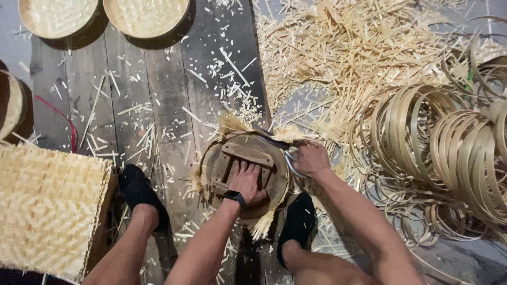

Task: The person places a woven mat over a circular wooden mold, then uses shears to trim the excess material around the edge. They flip the mold to reveal the finished basket base, then repeat the process with a new mat.

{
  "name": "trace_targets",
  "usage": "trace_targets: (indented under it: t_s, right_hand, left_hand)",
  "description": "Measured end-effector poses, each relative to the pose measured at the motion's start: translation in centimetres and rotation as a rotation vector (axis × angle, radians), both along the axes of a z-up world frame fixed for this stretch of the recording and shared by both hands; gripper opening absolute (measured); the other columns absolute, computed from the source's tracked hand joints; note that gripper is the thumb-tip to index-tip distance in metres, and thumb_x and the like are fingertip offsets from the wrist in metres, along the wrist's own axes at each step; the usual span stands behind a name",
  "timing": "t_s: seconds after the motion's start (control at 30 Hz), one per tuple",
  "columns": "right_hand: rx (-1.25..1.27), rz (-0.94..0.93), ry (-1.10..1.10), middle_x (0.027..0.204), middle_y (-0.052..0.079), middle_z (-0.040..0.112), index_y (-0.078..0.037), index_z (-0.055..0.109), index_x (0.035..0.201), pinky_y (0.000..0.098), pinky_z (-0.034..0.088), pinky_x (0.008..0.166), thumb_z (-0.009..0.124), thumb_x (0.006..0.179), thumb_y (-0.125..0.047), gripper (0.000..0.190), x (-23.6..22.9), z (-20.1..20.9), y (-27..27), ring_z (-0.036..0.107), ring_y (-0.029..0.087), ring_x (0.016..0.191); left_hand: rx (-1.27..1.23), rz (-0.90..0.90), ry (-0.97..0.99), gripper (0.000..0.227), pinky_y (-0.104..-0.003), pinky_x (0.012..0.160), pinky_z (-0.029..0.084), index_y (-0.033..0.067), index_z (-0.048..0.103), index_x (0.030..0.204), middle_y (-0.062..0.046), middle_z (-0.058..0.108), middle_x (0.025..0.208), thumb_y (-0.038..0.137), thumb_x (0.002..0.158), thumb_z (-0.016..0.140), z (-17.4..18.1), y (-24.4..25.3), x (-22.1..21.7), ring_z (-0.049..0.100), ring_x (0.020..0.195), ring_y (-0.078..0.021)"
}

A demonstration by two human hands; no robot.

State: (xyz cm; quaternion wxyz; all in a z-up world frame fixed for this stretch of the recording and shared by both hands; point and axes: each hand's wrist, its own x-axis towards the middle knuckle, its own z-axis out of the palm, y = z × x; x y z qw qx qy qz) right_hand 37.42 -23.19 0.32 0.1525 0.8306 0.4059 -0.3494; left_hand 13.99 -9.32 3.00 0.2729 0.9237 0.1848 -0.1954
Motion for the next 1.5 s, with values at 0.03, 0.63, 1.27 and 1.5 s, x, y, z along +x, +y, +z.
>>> trace_targets:
  t_s: [0.03,0.63,1.27,1.5]
  right_hand:
    - [0.025,0.013,-0.022,0.082,0.009,0.066,-0.014,0.065,0.100,0.0417,0.059,0.080,0.045,0.104,-0.050,0.042,0.7,0.3,-1.2,0.065,0.022,0.069]
    - [0.325,0.042,-0.114,0.096,0.015,0.067,-0.007,0.067,0.109,0.0467,0.056,0.078,0.053,0.097,-0.055,0.052,1.4,-1.2,-6.8,0.065,0.026,0.085]
    - [0.314,0.123,-0.163,0.080,0.012,0.060,-0.005,0.068,0.079,0.0363,0.053,0.067,0.063,0.093,-0.061,0.058,0.8,0.3,-1.6,0.057,0.024,0.074]
    - [0.101,0.129,-0.081,0.098,0.013,0.067,-0.014,0.076,0.104,0.0410,0.056,0.090,0.063,0.089,-0.044,0.036,2.1,-1.1,-3.8,0.067,0.023,0.089]
  left_hand:
    - [0.000,-0.014,0.003,0.102,-0.057,0.121,0.011,-0.0016,0.043,0.148,-0.023,0.043,0.151,0.046,0.066,0.082,-0.3,0.0,0.0,0.031,0.143,-0.0464]
    - [0.256,0.097,-0.330,0.088,-0.062,0.128,0.008,0.0061,0.044,0.147,-0.024,0.030,0.165,0.064,0.088,0.074,0.2,-1.7,-2.9,0.020,0.160,-0.0435]
    - [0.063,0.284,-0.396,0.123,-0.064,0.122,0.012,0.0033,0.017,0.161,-0.018,0.017,0.169,0.048,0.065,0.081,0.7,-3.0,-0.5,0.009,0.154,-0.0489]
    - [-0.006,0.095,-0.332,0.123,-0.058,0.125,0.013,0.0091,0.018,0.161,-0.013,0.020,0.169,0.045,0.062,0.083,1.7,-1.1,-2.4,0.007,0.156,-0.0432]
